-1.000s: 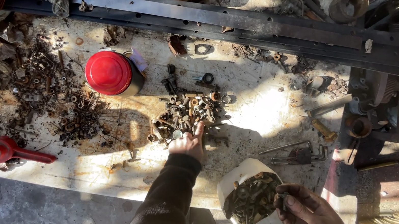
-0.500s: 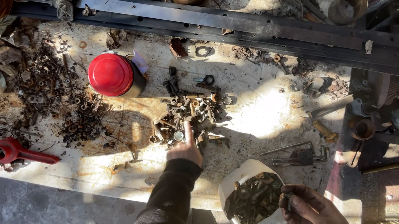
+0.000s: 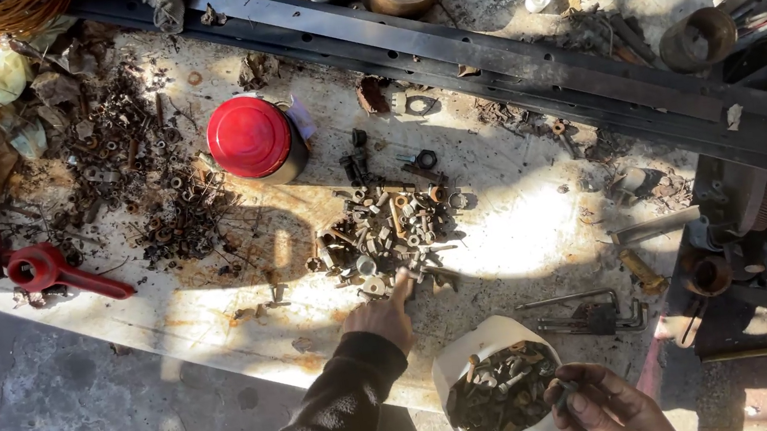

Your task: The person sorts a pile of mixed metal hardware, including bolts, nuts, and washers, on a cluttered workbench. They pick up individual items, separate them, and place them into a white plastic container.

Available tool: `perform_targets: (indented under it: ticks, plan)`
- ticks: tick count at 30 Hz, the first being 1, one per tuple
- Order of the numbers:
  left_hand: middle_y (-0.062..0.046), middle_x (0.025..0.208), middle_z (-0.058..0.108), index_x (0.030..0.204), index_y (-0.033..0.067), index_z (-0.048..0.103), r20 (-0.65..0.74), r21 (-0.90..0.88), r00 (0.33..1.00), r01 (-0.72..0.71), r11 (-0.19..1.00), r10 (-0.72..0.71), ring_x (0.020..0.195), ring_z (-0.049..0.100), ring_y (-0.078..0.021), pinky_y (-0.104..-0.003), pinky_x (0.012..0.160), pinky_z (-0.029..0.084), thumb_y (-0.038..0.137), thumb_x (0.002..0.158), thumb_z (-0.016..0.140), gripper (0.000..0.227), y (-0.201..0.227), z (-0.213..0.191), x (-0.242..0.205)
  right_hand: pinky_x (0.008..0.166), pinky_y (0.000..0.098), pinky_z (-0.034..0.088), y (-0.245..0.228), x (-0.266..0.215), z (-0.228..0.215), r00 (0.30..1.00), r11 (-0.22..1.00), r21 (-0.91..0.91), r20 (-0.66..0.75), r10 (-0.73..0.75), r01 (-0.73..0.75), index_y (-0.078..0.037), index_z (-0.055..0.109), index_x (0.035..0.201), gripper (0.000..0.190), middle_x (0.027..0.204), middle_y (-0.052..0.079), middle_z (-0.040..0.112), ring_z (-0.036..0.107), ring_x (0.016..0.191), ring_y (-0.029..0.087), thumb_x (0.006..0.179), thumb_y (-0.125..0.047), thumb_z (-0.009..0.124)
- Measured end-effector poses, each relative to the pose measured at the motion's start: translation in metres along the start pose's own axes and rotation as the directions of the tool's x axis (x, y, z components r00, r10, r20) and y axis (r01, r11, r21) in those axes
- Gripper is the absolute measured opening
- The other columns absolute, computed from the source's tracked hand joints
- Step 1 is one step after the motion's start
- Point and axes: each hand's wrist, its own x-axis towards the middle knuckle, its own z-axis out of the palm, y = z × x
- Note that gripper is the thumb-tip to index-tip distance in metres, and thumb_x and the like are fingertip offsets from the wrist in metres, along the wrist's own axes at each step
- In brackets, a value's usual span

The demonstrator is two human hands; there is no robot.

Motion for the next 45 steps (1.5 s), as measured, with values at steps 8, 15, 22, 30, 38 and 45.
perform_targets:
  ticks: [8,15,22,30,38,45]
  plan:
    - [-0.006,0.068,0.068,0.167,0.0067,0.002,-0.141,-0.002,0.983,0.116,0.993,-0.115,0.044,0.049,-0.0129,-0.031,0.04,0.045,0.02,0.101,0.039,0.076,-0.021,-0.011,0.027,0.063,0.0423,0.057,0.003,0.01,0.005,0.999,0.998,0.06,0.042,-0.035,0.032,0.003,0.062,0.126,0.037,0.104,0.027,0.071,0.069,0.08,0.028,0.09,-0.005,0.061]
    - [-0.031,0.109,0.073,0.165,-0.0053,0.009,-0.555,-0.371,0.825,-0.132,0.919,-0.106,0.042,0.046,-0.0095,-0.028,0.039,0.044,0.009,0.088,0.038,0.083,-0.071,0.022,0.097,0.063,0.0446,0.06,0.007,0.016,0.003,0.998,0.997,0.075,0.052,-0.032,0.028,0.003,0.06,0.126,0.038,0.105,0.029,0.07,0.071,0.083,0.03,0.089,-0.003,0.061]
    - [-0.012,0.078,0.072,0.166,0.0167,0.01,-0.114,0.03,0.993,-0.04,0.999,0.043,0.047,0.043,-0.0141,-0.032,0.044,0.044,0.035,0.109,0.038,0.066,-0.001,-0.036,0.004,0.062,0.0429,0.058,0.001,0.016,0.009,0.999,0.999,0.028,0.001,-0.032,0.032,0.002,0.06,0.128,0.038,0.106,0.029,0.07,0.072,0.082,0.031,0.09,-0.004,0.06]
    - [-0.004,0.067,0.063,0.165,0.0138,0.01,-0.076,-0.058,0.977,0.193,0.979,-0.197,0.05,0.057,-0.015,-0.034,0.051,0.052,0.024,0.102,0.043,0.072,-0.049,-0.02,0.013,0.061,0.0427,0.058,0.003,0.022,0.001,0.991,0.982,0.175,0.1,-0.093,0.075,0.005,0.058,0.129,0.038,0.104,0.032,0.069,0.071,0.084,0.032,0.092,-0.003,0.059]
    - [-0.009,0.09,0.07,0.117,0.0064,0.065,-0.3,-0.562,0.944,-0.289,0.775,0.135,0.069,0.072,-0.0202,-0.035,0.069,0.063,0.019,0.1,0.058,0.022,0.076,-0.069,-0.129,0.068,0.049,0.06,0.012,0.037,-0.009,0.944,0.927,0.374,0.317,-0.089,-0.038,0.002,0.055,0.125,0.034,0.104,0.025,0.064,0.07,0.092,0.036,0.093,-0.009,0.054]
    - [-0.005,0.092,0.071,0.114,0.0191,0.075,-0.702,-0.094,0.632,-0.54,0.836,0.329,0.082,0.074,-0.0159,-0.032,0.073,0.064,0.021,0.1,0.069,0.015,0.15,-0.024,-0.159,0.076,0.0413,0.06,-0.005,0.032,0.012,0.962,0.962,0.246,0.269,0.05,-0.119,-0.001,0.059,0.118,0.026,0.099,0.018,0.064,0.069,0.088,0.029,0.101,-0.02,0.056]
